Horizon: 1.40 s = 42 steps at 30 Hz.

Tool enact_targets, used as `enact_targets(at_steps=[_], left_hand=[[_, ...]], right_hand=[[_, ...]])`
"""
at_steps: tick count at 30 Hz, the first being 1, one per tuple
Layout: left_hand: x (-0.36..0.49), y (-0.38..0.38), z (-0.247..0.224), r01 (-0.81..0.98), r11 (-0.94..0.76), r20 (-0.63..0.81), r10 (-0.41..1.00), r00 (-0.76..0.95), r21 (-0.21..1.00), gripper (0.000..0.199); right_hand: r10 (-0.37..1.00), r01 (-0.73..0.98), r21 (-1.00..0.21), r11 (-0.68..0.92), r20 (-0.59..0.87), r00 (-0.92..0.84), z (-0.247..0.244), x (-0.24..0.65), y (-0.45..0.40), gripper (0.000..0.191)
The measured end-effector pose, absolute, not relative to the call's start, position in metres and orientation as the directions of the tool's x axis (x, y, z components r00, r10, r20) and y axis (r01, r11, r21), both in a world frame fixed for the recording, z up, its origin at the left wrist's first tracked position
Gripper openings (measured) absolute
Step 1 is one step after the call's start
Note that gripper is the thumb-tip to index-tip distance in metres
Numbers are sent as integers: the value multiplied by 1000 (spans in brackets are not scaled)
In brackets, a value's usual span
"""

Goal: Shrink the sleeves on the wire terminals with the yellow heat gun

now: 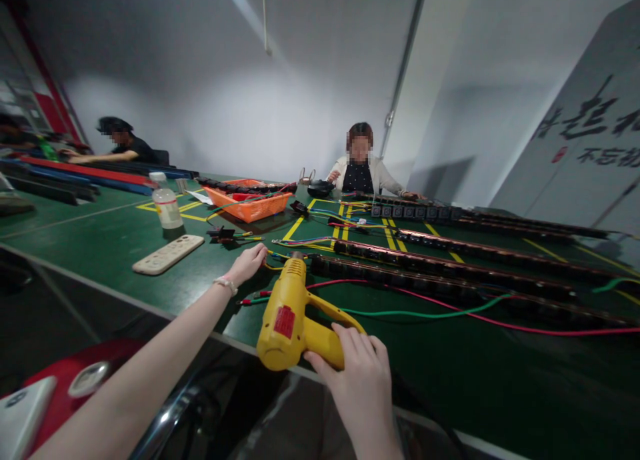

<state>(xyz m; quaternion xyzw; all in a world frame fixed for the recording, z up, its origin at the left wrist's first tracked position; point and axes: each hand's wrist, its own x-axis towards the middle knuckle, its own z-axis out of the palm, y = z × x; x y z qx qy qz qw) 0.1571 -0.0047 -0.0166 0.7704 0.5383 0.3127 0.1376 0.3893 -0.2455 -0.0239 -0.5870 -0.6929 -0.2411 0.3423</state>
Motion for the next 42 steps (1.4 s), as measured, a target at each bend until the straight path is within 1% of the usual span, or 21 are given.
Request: enact_targets(at_steps=[2, 6, 12, 17, 23, 26, 29, 32, 36, 42], left_hand=[[157, -5, -17, 743, -386, 339, 913, 226, 547, 33], [158, -4, -18, 733, -415, 363, 900, 242, 539, 33], [159, -2, -19, 733, -417, 387, 894, 224, 538, 39], [160, -3, -18, 738, -411, 410, 890, 198, 535, 40], [159, 3, -19, 718, -467, 453, 860, 234, 516, 41], [158, 4, -19, 711, -477, 459, 855, 241, 516, 41], [158, 2, -18, 713, -477, 462, 854, 239, 514, 40], [158, 0, -17, 726, -461, 457, 861, 224, 511, 40], [158, -1, -16, 730, -449, 451, 867, 214, 516, 39], [159, -1, -17, 753, -403, 438, 882, 170, 519, 36]], right_hand=[[684, 977, -93, 191, 726, -65, -20, 389, -244, 44], [739, 987, -113, 117, 674, -11, -15, 386, -237, 43], [726, 992, -94, 89, 688, 0, -16, 374, -234, 40], [703, 993, -100, 68, 711, 24, -21, 352, -233, 36], [682, 982, -144, 121, 731, 23, -26, 331, -223, 38], [694, 979, -147, 140, 720, 9, -26, 331, -222, 40], [725, 959, -151, 239, 685, -72, -24, 337, -225, 46], [749, 924, -204, 323, 652, -118, -21, 343, -227, 49], [759, 919, -250, 305, 646, -76, -20, 343, -227, 41], [754, 933, -234, 272, 655, -55, -22, 344, -227, 38]])
